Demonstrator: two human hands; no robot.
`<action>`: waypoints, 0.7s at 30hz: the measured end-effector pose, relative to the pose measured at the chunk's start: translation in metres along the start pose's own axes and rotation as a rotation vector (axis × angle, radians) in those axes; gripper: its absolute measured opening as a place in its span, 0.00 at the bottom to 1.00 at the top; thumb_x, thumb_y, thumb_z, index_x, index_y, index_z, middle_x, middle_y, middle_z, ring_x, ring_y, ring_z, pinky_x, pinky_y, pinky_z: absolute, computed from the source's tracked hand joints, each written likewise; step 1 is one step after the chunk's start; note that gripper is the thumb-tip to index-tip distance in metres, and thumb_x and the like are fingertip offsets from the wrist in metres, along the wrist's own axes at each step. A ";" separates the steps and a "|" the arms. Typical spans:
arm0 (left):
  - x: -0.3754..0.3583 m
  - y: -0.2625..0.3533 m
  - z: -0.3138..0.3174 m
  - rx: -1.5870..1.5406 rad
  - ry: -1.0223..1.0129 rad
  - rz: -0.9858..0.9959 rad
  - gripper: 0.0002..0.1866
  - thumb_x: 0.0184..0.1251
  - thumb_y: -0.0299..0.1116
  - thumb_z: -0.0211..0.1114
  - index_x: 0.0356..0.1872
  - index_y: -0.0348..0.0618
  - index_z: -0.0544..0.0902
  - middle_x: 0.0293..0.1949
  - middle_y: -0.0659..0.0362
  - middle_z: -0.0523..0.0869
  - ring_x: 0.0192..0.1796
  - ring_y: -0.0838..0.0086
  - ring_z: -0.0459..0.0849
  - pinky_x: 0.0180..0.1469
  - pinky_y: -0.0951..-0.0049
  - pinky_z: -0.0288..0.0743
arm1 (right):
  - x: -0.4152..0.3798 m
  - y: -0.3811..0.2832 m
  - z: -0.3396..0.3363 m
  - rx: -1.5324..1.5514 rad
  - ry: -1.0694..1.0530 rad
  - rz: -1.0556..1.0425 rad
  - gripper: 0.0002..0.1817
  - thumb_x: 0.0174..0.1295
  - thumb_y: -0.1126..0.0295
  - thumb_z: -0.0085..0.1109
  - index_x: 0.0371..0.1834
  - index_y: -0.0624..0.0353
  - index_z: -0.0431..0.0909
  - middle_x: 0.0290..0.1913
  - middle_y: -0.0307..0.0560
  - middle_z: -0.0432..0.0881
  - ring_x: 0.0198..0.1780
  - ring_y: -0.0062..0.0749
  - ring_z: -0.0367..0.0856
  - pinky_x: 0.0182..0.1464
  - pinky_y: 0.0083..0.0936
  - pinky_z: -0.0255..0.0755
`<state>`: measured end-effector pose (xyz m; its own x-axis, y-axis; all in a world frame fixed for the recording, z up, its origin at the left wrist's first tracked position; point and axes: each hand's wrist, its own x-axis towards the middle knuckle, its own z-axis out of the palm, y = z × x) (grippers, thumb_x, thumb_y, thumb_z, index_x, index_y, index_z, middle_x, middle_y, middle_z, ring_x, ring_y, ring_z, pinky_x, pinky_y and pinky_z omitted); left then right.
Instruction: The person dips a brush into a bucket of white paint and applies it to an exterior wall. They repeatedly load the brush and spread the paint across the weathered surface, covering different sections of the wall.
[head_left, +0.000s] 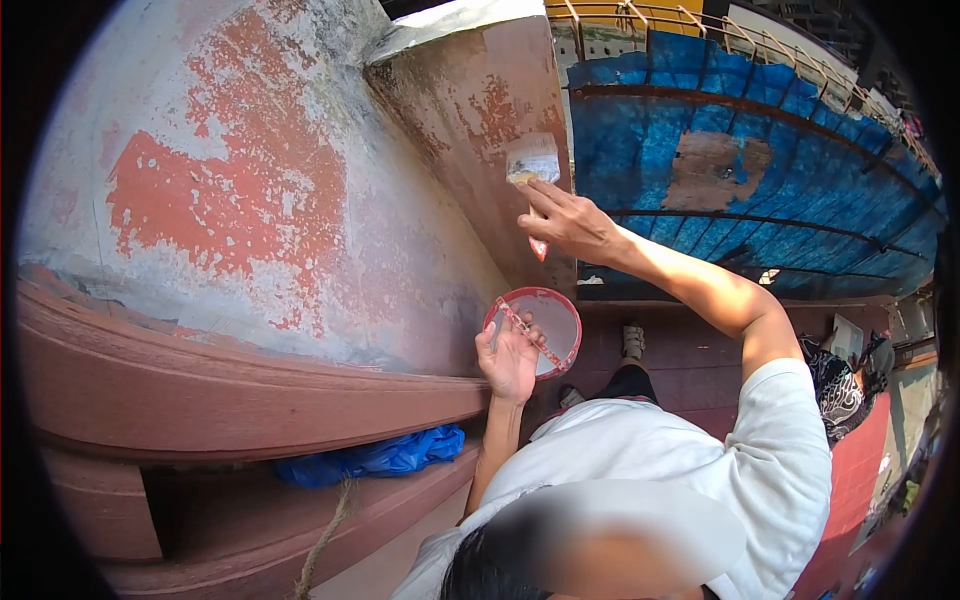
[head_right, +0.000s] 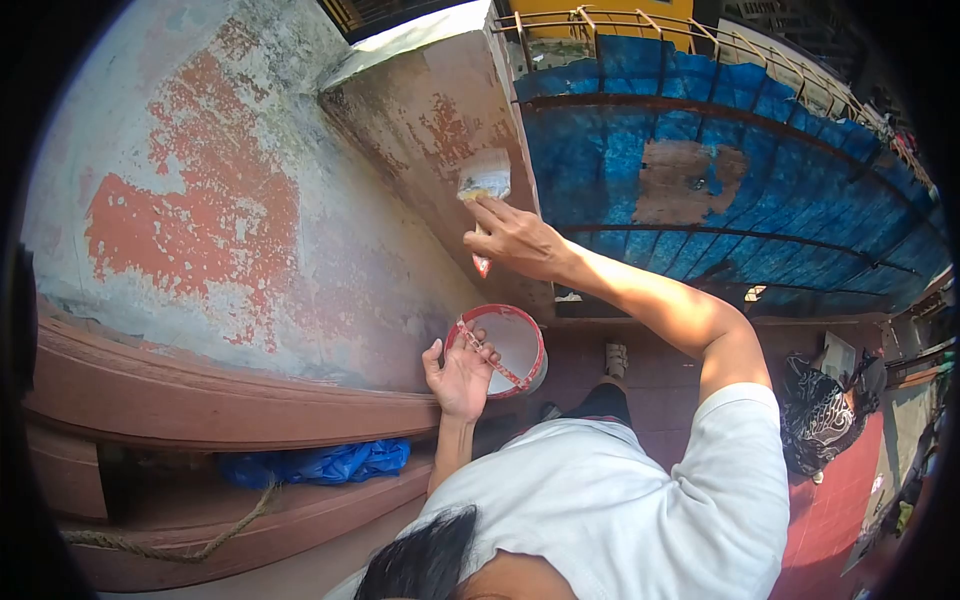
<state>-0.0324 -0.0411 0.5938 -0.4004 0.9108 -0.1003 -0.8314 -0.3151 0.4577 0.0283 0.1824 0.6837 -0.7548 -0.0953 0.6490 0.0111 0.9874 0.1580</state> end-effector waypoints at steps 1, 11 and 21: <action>0.000 0.000 0.000 0.003 0.005 0.003 0.29 0.63 0.55 0.53 0.54 0.41 0.71 0.43 0.58 0.73 0.40 0.70 0.70 0.48 0.66 0.63 | -0.004 -0.005 0.005 0.098 -0.043 0.036 0.12 0.52 0.76 0.59 0.39 0.56 0.69 0.58 0.61 0.73 0.61 0.50 0.74 0.52 0.32 0.79; 0.002 -0.001 -0.010 -0.011 0.018 0.011 0.29 0.64 0.55 0.52 0.53 0.38 0.73 0.44 0.57 0.74 0.40 0.70 0.71 0.48 0.65 0.64 | 0.091 0.071 -0.081 0.373 0.065 0.154 0.06 0.69 0.70 0.50 0.36 0.58 0.75 0.22 0.57 0.76 0.25 0.52 0.75 0.29 0.39 0.69; -0.001 -0.001 -0.005 -0.019 0.003 -0.006 0.29 0.64 0.56 0.52 0.53 0.39 0.73 0.43 0.58 0.74 0.39 0.71 0.71 0.48 0.65 0.64 | 0.025 0.029 -0.037 -0.084 0.232 -0.068 0.14 0.49 0.76 0.64 0.40 0.53 0.75 0.63 0.52 0.74 0.65 0.50 0.72 0.58 0.33 0.77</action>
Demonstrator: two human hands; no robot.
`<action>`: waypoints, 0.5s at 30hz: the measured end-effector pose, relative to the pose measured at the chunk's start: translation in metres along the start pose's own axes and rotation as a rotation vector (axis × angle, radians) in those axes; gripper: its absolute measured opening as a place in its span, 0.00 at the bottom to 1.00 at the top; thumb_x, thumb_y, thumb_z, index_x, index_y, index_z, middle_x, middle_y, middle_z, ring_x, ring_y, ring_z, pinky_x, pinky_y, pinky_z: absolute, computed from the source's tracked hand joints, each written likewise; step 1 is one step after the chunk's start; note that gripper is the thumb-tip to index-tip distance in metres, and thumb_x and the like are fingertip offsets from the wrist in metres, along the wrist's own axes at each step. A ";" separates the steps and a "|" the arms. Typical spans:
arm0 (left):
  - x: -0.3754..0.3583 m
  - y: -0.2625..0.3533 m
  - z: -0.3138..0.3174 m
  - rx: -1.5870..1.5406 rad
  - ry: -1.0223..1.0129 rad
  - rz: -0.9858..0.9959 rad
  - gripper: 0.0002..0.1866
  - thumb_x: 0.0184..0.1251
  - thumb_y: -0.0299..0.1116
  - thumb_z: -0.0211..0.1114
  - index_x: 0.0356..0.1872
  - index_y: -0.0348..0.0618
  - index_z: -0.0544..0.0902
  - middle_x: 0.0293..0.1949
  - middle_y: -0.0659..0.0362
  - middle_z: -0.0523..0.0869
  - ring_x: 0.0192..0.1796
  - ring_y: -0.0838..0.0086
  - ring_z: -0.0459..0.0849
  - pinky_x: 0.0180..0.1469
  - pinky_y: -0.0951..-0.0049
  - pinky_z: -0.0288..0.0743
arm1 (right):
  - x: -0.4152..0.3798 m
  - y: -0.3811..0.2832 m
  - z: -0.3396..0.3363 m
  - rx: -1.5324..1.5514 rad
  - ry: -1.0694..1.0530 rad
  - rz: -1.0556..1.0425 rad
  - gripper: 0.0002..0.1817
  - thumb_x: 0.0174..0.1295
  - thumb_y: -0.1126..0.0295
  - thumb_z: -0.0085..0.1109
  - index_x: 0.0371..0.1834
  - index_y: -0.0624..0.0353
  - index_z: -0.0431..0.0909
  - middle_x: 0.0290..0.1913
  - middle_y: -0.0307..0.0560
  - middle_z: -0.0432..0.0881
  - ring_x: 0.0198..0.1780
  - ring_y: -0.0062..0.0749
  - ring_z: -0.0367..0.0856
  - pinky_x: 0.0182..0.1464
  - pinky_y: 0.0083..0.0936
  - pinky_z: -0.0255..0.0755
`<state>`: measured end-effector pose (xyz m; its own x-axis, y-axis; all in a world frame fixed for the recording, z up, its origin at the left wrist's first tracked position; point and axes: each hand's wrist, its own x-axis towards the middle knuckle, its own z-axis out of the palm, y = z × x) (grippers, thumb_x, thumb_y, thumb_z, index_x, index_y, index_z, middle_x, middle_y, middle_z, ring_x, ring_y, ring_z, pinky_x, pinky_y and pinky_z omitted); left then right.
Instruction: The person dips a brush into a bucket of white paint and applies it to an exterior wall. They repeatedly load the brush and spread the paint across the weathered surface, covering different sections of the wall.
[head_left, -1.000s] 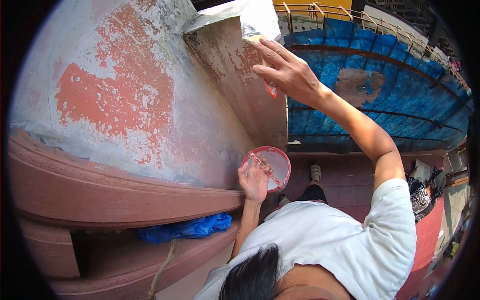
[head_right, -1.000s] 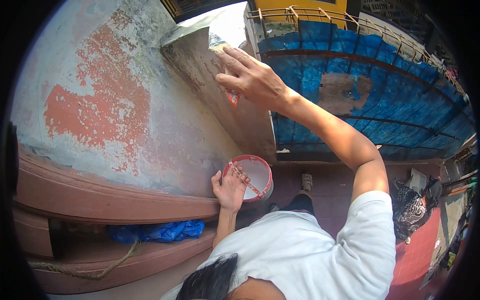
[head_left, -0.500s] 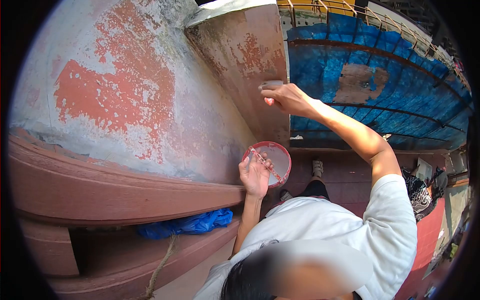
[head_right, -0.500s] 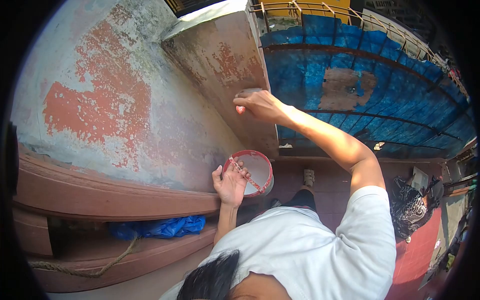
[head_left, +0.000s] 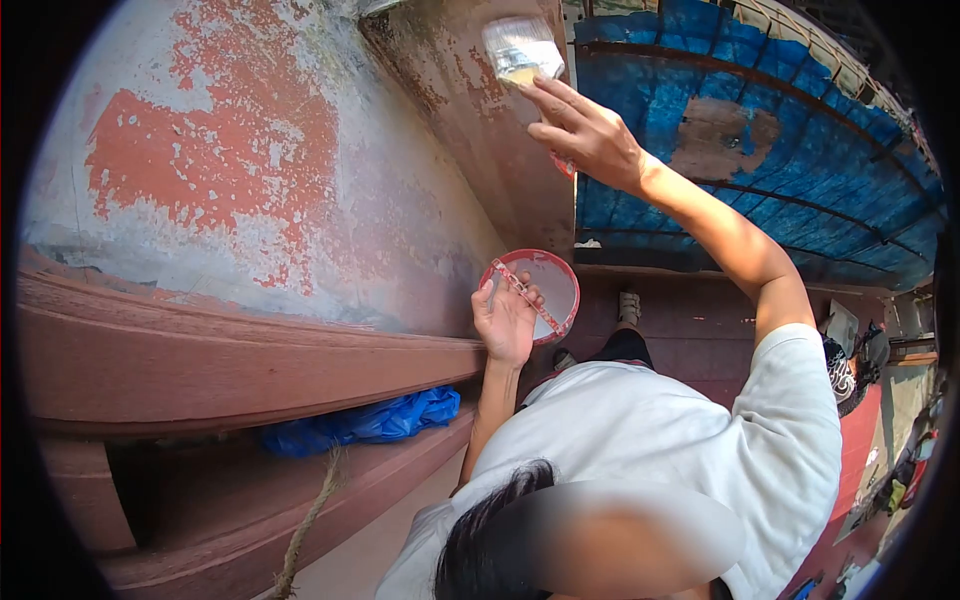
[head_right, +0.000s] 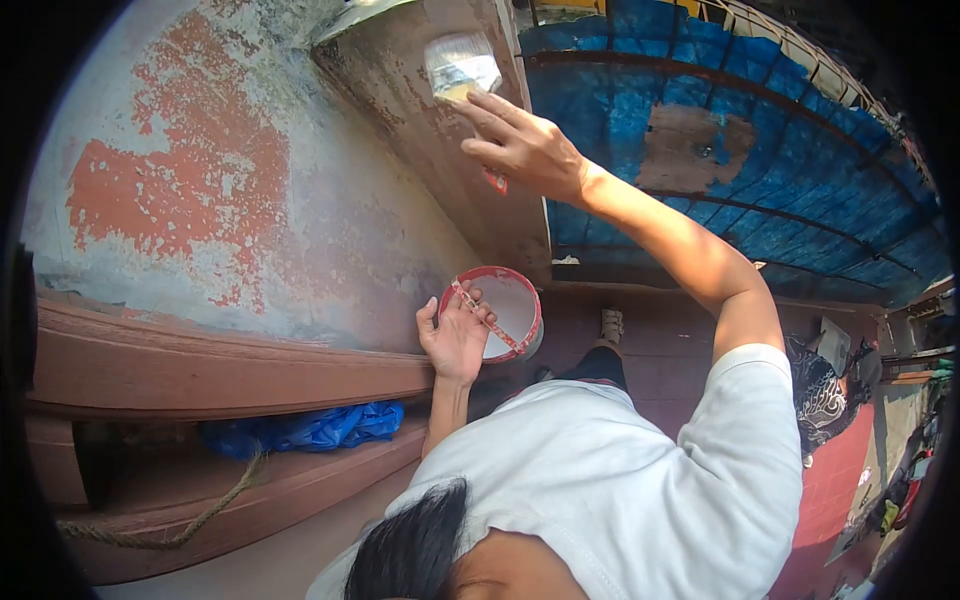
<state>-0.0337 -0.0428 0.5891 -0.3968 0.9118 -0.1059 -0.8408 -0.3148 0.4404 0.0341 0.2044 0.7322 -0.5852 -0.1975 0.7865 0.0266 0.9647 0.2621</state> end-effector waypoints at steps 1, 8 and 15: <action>-0.001 0.000 0.001 0.013 0.002 0.002 0.29 0.64 0.56 0.52 0.53 0.39 0.73 0.43 0.58 0.74 0.39 0.71 0.71 0.48 0.65 0.64 | -0.030 -0.005 0.019 0.007 -0.045 0.048 0.16 0.44 0.72 0.66 0.38 0.52 0.75 0.61 0.55 0.74 0.65 0.48 0.72 0.56 0.31 0.78; 0.001 -0.002 -0.004 0.013 0.024 -0.019 0.29 0.63 0.56 0.53 0.53 0.39 0.73 0.44 0.58 0.74 0.39 0.71 0.71 0.48 0.65 0.65 | -0.133 -0.053 0.066 0.441 -0.492 0.366 0.13 0.49 0.81 0.60 0.38 0.57 0.72 0.59 0.58 0.74 0.60 0.54 0.75 0.48 0.39 0.81; 0.003 -0.003 -0.006 0.011 0.015 -0.027 0.28 0.64 0.55 0.52 0.51 0.40 0.73 0.43 0.58 0.75 0.39 0.71 0.72 0.48 0.65 0.65 | 0.003 0.041 -0.009 0.488 -0.311 0.384 0.06 0.55 0.82 0.53 0.31 0.58 0.70 0.23 0.57 0.73 0.28 0.58 0.72 0.31 0.41 0.66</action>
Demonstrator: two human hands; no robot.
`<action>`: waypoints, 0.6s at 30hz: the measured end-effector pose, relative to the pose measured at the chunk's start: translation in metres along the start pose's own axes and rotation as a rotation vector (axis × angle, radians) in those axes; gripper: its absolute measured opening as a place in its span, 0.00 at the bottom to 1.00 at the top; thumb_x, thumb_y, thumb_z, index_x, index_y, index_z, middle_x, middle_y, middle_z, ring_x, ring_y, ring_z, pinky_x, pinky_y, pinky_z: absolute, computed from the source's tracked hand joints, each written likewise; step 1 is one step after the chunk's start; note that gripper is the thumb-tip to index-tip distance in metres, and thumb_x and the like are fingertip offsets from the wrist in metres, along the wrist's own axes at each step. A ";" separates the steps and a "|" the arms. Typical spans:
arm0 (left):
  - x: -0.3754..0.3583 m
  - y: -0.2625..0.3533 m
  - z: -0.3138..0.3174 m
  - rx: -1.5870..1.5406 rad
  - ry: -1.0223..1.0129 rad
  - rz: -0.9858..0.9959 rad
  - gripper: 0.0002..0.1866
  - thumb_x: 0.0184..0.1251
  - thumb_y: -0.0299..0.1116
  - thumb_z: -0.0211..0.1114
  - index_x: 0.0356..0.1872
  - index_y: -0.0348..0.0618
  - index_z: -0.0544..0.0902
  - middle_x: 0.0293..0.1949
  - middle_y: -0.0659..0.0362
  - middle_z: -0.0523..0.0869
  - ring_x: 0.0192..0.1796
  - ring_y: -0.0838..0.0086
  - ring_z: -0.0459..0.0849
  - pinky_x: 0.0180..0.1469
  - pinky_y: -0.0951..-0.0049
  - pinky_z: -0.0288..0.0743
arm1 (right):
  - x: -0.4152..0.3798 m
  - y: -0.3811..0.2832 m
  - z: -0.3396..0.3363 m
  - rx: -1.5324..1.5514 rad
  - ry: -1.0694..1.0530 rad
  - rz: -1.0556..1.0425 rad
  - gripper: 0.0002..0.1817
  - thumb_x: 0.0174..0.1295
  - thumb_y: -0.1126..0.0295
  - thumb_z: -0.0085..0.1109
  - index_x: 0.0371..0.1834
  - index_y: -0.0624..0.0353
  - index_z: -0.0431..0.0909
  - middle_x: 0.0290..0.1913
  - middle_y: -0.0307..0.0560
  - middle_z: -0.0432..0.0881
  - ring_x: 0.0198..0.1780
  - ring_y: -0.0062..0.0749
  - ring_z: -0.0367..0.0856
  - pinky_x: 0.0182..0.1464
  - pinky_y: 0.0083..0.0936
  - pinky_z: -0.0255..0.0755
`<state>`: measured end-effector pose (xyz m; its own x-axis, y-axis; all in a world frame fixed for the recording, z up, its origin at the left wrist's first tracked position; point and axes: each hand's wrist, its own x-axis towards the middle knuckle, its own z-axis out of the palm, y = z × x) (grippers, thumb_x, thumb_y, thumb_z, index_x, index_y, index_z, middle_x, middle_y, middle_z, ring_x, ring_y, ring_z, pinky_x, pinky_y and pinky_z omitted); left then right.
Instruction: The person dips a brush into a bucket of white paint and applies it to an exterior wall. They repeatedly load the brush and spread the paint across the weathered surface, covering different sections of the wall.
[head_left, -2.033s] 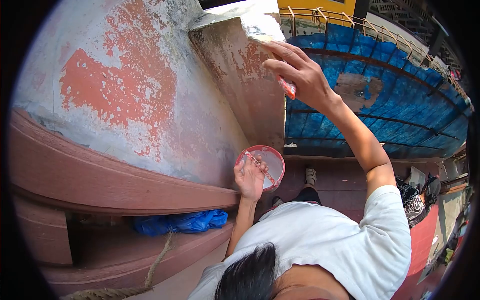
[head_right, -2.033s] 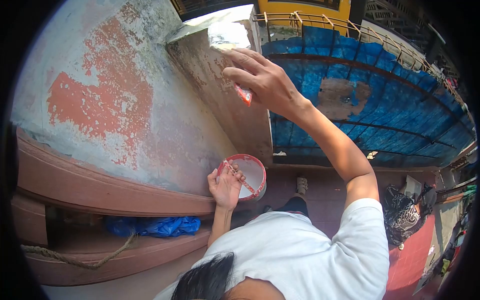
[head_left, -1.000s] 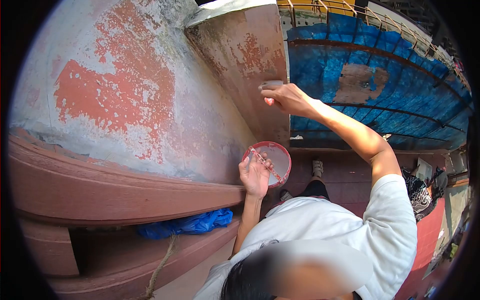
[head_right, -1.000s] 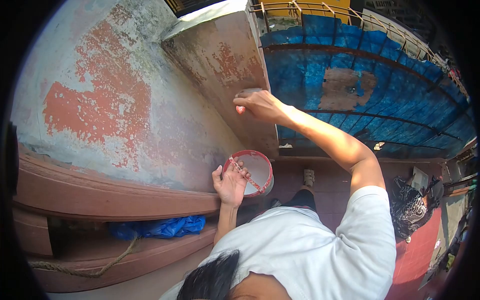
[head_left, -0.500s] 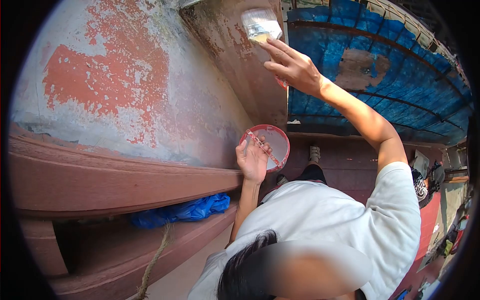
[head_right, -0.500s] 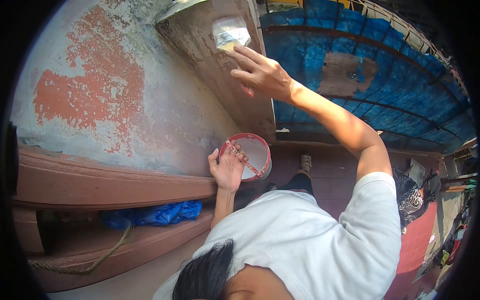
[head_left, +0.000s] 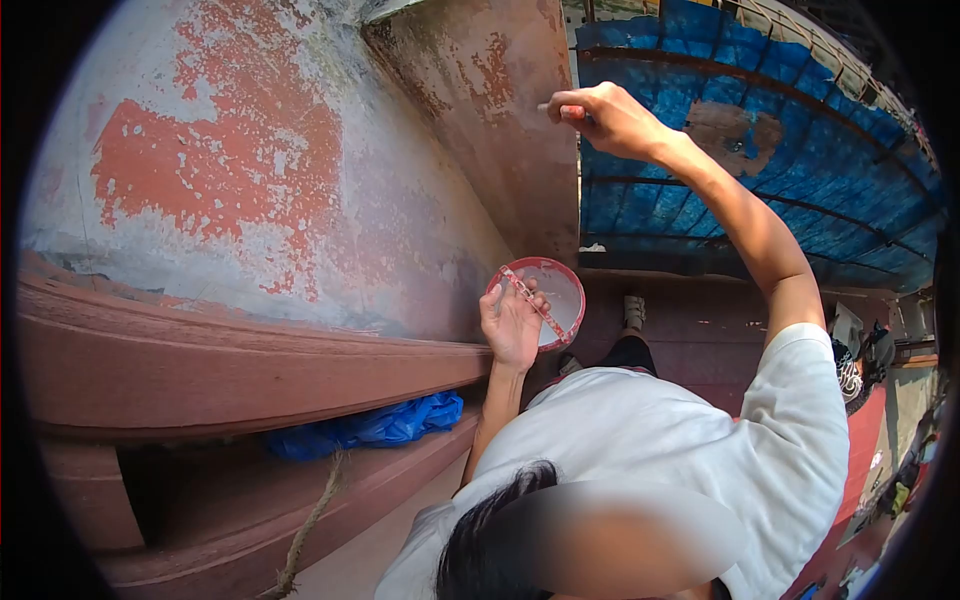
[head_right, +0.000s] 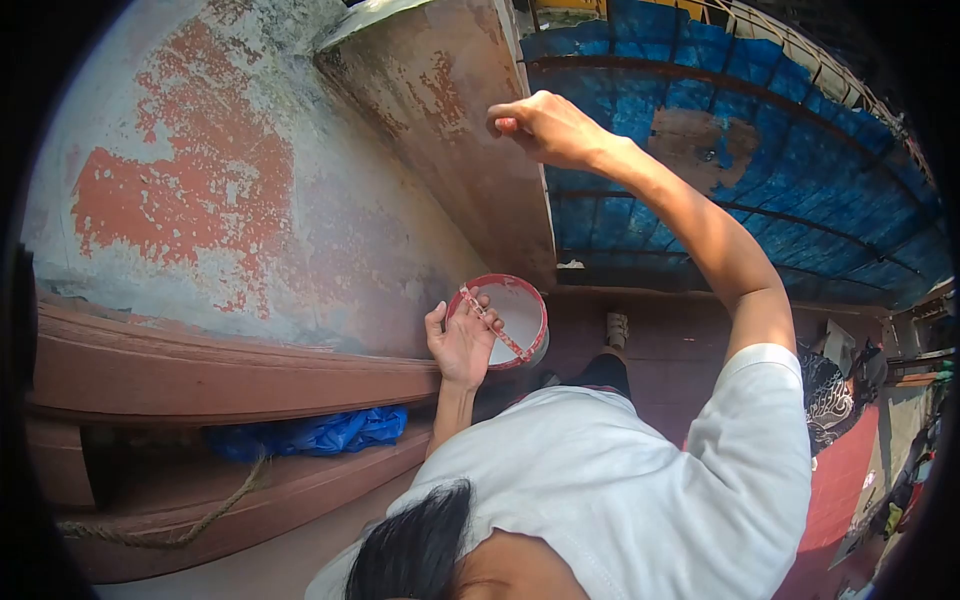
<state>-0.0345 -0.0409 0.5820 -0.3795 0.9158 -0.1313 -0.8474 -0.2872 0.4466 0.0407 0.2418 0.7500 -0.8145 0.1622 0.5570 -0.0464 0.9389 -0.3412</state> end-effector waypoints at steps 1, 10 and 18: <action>0.000 0.000 -0.001 0.003 -0.002 0.003 0.28 0.64 0.55 0.52 0.51 0.40 0.73 0.43 0.58 0.75 0.39 0.71 0.72 0.48 0.65 0.65 | 0.016 -0.013 -0.024 -0.036 0.064 -0.069 0.03 0.60 0.79 0.54 0.33 0.58 0.73 0.24 0.56 0.74 0.27 0.54 0.74 0.30 0.38 0.68; -0.002 0.001 0.001 0.008 -0.003 0.019 0.28 0.64 0.55 0.51 0.52 0.39 0.73 0.43 0.58 0.75 0.39 0.71 0.72 0.48 0.65 0.65 | 0.020 -0.048 -0.033 -0.581 0.434 -0.451 0.15 0.52 0.78 0.63 0.43 0.51 0.78 0.61 0.46 0.75 0.62 0.39 0.77 0.50 0.28 0.82; 0.003 0.008 0.008 0.000 0.025 0.039 0.29 0.63 0.56 0.54 0.51 0.38 0.72 0.41 0.56 0.74 0.39 0.70 0.72 0.48 0.66 0.65 | -0.110 0.013 0.114 -0.237 -0.030 -0.234 0.13 0.48 0.80 0.62 0.37 0.56 0.72 0.59 0.57 0.74 0.62 0.50 0.75 0.51 0.34 0.81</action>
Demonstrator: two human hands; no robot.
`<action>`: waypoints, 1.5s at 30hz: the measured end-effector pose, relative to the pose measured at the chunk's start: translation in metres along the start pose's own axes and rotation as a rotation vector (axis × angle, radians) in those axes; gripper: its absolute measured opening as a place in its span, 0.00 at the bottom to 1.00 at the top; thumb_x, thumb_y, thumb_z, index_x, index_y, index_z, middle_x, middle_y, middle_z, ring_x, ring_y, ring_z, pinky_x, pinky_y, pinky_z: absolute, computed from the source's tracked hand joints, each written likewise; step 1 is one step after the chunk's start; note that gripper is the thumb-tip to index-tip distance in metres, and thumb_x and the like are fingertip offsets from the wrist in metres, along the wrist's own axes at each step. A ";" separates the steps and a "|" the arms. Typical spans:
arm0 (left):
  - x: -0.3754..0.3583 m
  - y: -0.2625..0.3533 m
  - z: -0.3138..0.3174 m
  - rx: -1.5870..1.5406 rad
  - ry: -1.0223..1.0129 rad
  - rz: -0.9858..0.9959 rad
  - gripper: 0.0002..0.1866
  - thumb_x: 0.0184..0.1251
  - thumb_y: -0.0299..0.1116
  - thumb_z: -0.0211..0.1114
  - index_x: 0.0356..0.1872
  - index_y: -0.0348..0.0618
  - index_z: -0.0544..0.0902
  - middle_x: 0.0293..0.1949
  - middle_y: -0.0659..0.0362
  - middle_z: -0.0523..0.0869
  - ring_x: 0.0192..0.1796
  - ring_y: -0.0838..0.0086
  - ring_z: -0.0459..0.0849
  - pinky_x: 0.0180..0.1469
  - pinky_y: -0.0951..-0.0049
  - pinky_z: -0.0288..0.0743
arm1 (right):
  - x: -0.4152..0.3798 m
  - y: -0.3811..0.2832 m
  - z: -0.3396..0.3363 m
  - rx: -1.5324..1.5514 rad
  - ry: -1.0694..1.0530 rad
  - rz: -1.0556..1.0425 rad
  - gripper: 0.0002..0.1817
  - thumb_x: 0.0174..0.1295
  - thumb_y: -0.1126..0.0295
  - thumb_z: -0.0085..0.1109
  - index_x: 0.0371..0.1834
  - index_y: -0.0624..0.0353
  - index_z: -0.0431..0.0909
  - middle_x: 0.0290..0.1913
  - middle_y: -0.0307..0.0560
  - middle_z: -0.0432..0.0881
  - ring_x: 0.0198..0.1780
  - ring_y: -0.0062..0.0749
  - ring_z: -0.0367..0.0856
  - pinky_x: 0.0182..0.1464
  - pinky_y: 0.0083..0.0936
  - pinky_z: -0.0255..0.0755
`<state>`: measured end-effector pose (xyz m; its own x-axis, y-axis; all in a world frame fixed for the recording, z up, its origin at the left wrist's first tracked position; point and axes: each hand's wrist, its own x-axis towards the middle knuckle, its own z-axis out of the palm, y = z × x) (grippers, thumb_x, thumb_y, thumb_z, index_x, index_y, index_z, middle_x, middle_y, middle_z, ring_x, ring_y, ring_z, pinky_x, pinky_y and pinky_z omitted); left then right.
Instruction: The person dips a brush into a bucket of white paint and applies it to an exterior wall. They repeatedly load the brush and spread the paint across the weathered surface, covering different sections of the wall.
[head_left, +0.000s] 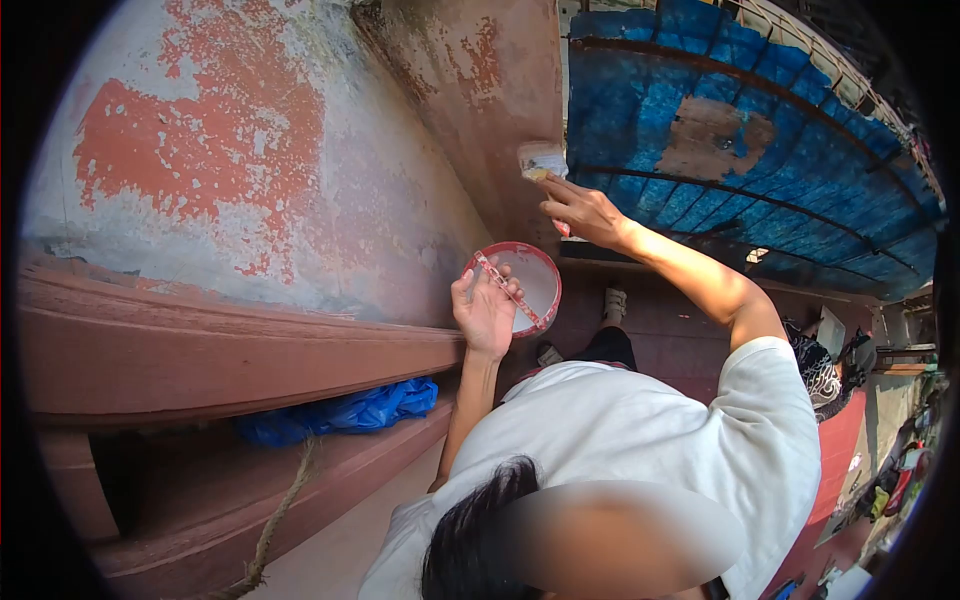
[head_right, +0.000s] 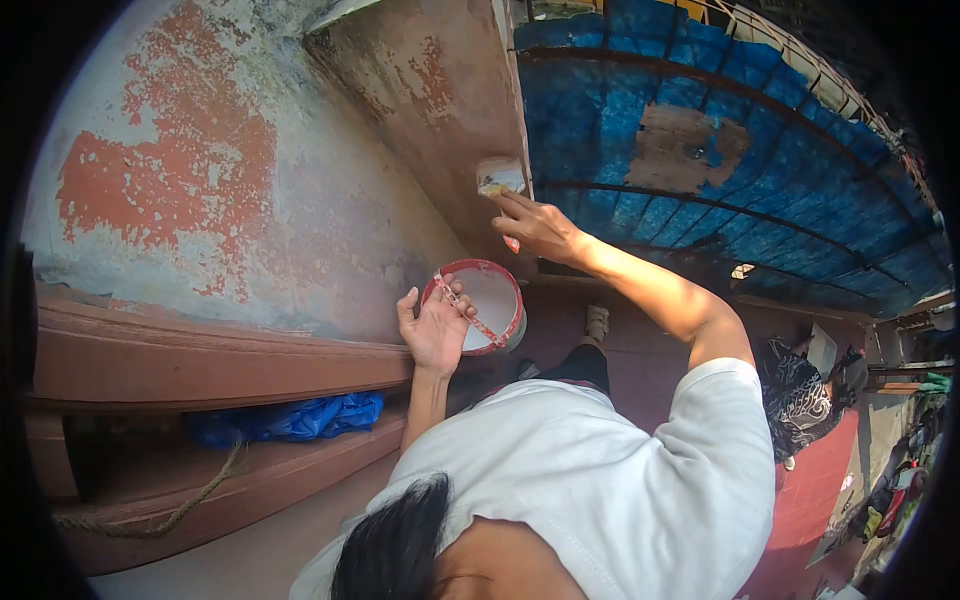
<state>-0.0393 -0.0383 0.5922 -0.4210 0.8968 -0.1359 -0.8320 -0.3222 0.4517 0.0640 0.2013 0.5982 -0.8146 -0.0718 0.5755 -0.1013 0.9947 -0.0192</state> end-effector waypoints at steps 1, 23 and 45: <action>-0.004 -0.002 0.000 -0.007 0.033 -0.028 0.30 0.62 0.56 0.54 0.51 0.37 0.72 0.41 0.56 0.74 0.39 0.70 0.72 0.48 0.66 0.65 | -0.017 -0.003 0.010 0.049 -0.077 0.008 0.13 0.49 0.79 0.61 0.37 0.56 0.72 0.59 0.57 0.74 0.61 0.50 0.77 0.50 0.34 0.81; 0.007 -0.011 0.006 0.188 0.142 -0.088 0.31 0.61 0.56 0.54 0.51 0.36 0.70 0.42 0.56 0.71 0.41 0.70 0.70 0.49 0.66 0.62 | -0.063 -0.002 -0.074 0.031 -0.060 0.217 0.07 0.57 0.72 0.57 0.39 0.52 0.78 0.38 0.49 0.80 0.32 0.41 0.82 0.25 0.31 0.74; -0.001 -0.009 -0.014 0.140 0.071 -0.025 0.22 0.68 0.52 0.51 0.47 0.44 0.77 0.41 0.57 0.81 0.47 0.65 0.80 0.55 0.58 0.72 | 0.083 0.033 -0.071 0.091 -0.148 0.273 0.11 0.60 0.72 0.57 0.46 0.53 0.80 0.31 0.54 0.82 0.34 0.53 0.82 0.35 0.43 0.74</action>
<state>-0.0364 -0.0410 0.5757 -0.4299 0.8785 -0.2085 -0.7858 -0.2504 0.5655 0.0337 0.2335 0.7033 -0.8924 0.1798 0.4139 0.0868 0.9685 -0.2335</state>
